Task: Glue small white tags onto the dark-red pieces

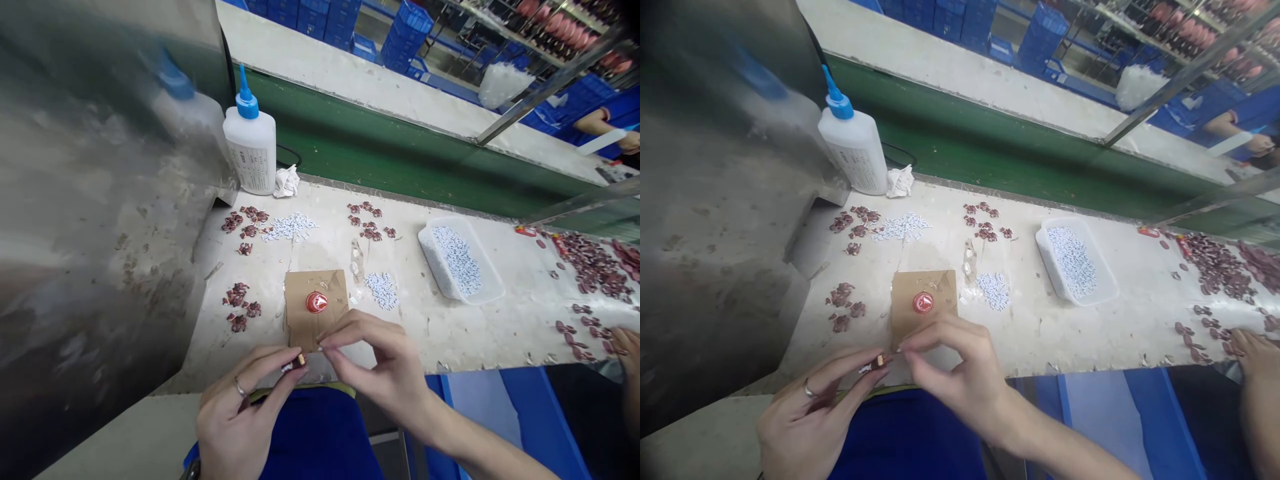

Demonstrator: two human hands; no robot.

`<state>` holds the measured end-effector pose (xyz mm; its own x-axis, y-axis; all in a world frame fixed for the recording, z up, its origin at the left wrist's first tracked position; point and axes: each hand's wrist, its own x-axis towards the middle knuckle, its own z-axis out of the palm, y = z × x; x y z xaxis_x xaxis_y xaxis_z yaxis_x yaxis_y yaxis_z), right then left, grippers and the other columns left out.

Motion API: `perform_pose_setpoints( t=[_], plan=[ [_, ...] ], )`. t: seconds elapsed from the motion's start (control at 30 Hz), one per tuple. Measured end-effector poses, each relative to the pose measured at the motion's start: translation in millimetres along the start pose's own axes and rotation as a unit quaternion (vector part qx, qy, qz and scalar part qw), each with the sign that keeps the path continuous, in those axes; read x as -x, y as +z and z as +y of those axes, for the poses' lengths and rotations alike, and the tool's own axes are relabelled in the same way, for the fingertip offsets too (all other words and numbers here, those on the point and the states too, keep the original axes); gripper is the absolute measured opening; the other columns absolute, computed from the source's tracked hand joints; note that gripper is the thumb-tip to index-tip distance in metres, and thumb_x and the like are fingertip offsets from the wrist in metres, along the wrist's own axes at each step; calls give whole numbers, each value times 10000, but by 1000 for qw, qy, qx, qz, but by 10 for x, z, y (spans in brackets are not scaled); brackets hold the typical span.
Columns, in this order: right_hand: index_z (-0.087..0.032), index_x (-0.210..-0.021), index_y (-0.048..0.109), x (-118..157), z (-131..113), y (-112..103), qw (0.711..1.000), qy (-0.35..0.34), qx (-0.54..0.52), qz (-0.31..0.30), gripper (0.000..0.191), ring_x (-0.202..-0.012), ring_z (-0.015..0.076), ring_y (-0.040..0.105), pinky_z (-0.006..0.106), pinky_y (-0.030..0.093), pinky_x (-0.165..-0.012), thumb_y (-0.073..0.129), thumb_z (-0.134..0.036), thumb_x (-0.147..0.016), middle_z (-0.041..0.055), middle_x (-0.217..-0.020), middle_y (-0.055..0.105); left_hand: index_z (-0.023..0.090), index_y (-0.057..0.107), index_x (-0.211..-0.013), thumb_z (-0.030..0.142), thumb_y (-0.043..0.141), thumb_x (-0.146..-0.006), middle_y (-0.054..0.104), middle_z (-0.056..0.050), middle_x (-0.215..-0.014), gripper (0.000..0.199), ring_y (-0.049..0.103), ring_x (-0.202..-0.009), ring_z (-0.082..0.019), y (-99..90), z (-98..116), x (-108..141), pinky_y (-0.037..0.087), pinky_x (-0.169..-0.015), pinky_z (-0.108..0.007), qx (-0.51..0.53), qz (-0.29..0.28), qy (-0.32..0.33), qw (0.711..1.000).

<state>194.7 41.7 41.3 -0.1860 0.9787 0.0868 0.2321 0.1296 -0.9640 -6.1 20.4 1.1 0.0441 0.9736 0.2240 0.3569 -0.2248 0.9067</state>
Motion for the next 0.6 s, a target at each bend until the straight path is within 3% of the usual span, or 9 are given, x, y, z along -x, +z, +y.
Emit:
perform_pose_setpoints(
  t=[0.13,0.43,0.6],
  plan=[
    [-246,-1029,760,38,-107,52,1000,6,-20,-22,184,-866,165,739,310,607,-778,698,-105,-928,20,-961,780,302,707,-1041,87,724,-876,744,91,-974,272,725,-857,-52,-4,95,-51,596,-813,-116,14,-13,24,1000],
    [-217,-1052,752,40,-43,53,999,-6,6,-35,137,-846,156,733,278,616,-750,684,-143,-959,37,-955,763,279,708,-1057,87,734,-871,742,79,-991,269,718,-872,-48,1,70,-57,597,-828,-115,16,-19,35,999],
    [-116,-1133,718,68,-71,59,981,-127,140,-45,189,-836,152,727,246,618,-725,604,-63,-992,106,-984,755,285,716,-1037,86,751,-855,742,94,-982,272,720,-875,-50,-4,84,-37,594,-838,-125,6,-16,29,999]
  ],
)
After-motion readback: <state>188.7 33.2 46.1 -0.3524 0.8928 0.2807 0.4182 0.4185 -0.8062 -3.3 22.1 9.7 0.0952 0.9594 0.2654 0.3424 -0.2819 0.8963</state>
